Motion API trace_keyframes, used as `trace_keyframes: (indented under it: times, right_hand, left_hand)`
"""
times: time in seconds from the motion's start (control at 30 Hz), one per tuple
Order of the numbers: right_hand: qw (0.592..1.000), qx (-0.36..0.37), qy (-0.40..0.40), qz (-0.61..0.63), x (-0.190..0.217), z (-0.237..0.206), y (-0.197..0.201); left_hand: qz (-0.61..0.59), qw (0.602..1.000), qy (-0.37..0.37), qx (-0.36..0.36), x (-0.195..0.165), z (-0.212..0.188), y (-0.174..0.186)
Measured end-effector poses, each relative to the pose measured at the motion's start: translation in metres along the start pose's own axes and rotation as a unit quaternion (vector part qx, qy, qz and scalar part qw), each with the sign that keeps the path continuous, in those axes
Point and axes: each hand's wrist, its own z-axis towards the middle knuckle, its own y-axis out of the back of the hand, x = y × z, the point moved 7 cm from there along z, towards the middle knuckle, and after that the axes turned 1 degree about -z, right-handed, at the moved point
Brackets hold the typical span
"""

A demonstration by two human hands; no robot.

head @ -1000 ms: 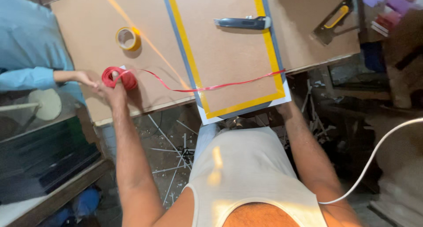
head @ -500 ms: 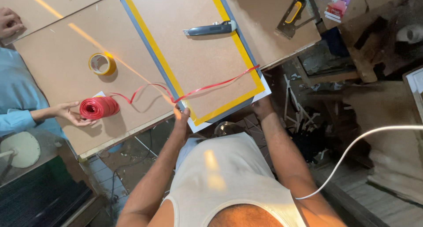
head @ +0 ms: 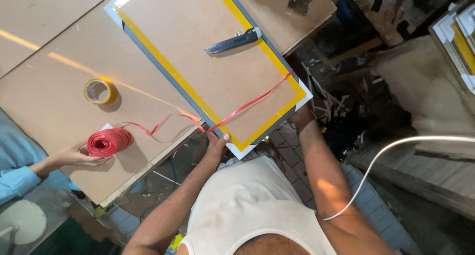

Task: The person applies yellow tape to a rectangular board, places a decorative frame on top, and secures it with a staple gun. They then wrap red string around the frame to hold it in place.

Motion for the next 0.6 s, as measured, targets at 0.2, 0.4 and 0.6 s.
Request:
trace_keyframes:
  times: [0.2, 0.4, 0.6]
  right_hand:
    - [0.999, -0.017, -0.006, 0.039, -0.007, -0.001, 0.0]
    - [0.995, -0.046, 0.084, -0.026, -0.035, -0.005, -0.04]
    - [0.981, -0.072, 0.022, -0.179, -0.143, -0.045, -0.09]
  left_hand:
    - [0.551, 0.826, 0.066, 0.101, -0.1, -0.084, -0.007]
    - [0.549, 0.696, -0.462, 0.002, -0.206, -0.117, -0.077]
    - [0.646, 0.594, -0.477, -0.059, -0.188, -0.048, -0.067]
